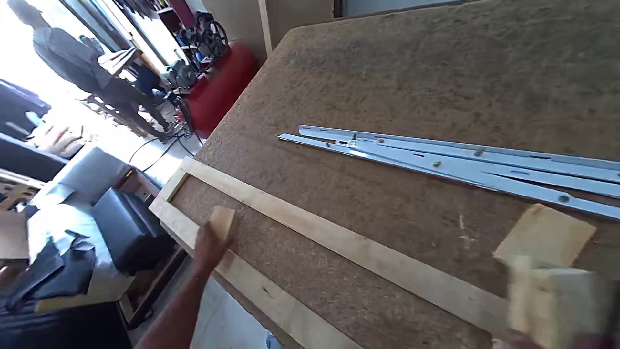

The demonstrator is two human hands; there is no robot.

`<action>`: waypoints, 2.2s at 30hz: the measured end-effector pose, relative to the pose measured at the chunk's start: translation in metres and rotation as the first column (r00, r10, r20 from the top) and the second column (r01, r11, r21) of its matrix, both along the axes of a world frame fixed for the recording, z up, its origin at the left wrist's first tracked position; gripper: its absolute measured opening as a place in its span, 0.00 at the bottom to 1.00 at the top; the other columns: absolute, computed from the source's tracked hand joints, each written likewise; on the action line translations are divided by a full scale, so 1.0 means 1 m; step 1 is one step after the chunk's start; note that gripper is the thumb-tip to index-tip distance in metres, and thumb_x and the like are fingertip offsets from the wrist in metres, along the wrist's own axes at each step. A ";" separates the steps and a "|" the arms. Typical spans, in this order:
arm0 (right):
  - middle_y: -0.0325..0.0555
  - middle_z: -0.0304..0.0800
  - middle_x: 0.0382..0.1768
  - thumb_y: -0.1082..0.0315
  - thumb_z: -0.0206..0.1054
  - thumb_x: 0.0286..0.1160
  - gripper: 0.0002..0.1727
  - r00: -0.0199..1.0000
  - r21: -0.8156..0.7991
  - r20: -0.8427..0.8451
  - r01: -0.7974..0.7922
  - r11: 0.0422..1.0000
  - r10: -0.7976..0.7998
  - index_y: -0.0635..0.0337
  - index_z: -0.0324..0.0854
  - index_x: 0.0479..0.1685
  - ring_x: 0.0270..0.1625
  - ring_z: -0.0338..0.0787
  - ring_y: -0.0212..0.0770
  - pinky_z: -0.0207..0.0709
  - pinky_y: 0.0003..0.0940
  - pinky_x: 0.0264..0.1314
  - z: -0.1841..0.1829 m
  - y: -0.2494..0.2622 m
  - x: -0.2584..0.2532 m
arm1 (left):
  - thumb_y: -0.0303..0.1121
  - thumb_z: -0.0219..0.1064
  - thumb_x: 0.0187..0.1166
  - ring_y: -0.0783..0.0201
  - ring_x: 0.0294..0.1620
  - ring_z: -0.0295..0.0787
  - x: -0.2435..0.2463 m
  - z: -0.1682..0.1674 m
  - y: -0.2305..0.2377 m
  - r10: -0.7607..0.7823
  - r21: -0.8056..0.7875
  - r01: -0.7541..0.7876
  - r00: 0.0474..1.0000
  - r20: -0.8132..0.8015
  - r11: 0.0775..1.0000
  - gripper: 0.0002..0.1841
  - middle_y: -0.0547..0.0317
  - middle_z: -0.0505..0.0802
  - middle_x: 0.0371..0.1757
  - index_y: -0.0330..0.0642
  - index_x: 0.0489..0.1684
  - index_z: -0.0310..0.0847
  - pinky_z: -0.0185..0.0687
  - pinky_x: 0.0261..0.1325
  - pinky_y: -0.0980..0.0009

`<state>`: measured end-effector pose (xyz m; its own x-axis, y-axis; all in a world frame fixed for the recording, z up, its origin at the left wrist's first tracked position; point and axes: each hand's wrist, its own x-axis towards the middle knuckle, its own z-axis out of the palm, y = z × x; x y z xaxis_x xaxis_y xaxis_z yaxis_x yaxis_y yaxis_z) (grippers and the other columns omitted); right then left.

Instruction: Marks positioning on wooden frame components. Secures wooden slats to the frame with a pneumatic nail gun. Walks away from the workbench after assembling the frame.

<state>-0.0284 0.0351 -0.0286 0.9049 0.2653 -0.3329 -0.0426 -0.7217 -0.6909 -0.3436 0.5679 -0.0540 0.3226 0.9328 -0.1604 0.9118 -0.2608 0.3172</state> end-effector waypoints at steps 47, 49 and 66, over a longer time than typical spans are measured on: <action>0.65 0.80 0.70 0.30 0.72 0.61 0.44 0.963 -0.601 0.102 0.259 0.756 -0.249 0.66 0.85 0.57 0.72 0.81 0.63 0.76 0.57 0.71 -0.070 0.251 -0.195 | 0.67 0.76 0.58 0.33 0.76 0.76 0.046 -0.031 -0.033 -0.529 -0.179 0.508 0.842 -0.104 0.843 0.63 0.27 0.78 0.76 0.30 0.91 0.53 0.75 0.76 0.42; 0.66 0.78 0.71 0.30 0.73 0.60 0.44 0.963 -0.589 0.125 0.264 0.764 -0.237 0.67 0.84 0.57 0.72 0.80 0.64 0.76 0.57 0.71 -0.072 0.252 -0.196 | 0.66 0.76 0.58 0.34 0.78 0.74 0.048 -0.033 -0.037 -0.521 -0.157 0.503 0.847 -0.107 0.850 0.61 0.28 0.77 0.77 0.30 0.89 0.57 0.72 0.78 0.43; 0.82 0.69 0.76 0.34 0.71 0.66 0.45 0.938 -0.328 0.346 0.157 0.932 -0.037 0.78 0.82 0.52 0.75 0.74 0.81 0.68 0.74 0.75 -0.071 0.228 -0.225 | 0.72 0.72 0.63 0.28 0.85 0.66 0.000 0.007 0.138 -0.220 0.011 0.226 0.958 -0.186 0.974 0.63 0.26 0.69 0.85 0.32 0.92 0.53 0.64 0.82 0.32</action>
<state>-0.2530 0.2627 -0.0997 0.9934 0.0935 -0.0670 0.0607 -0.9207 -0.3855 -0.3440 0.7059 -0.0472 0.4907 0.8463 -0.2073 0.8711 -0.4711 0.1388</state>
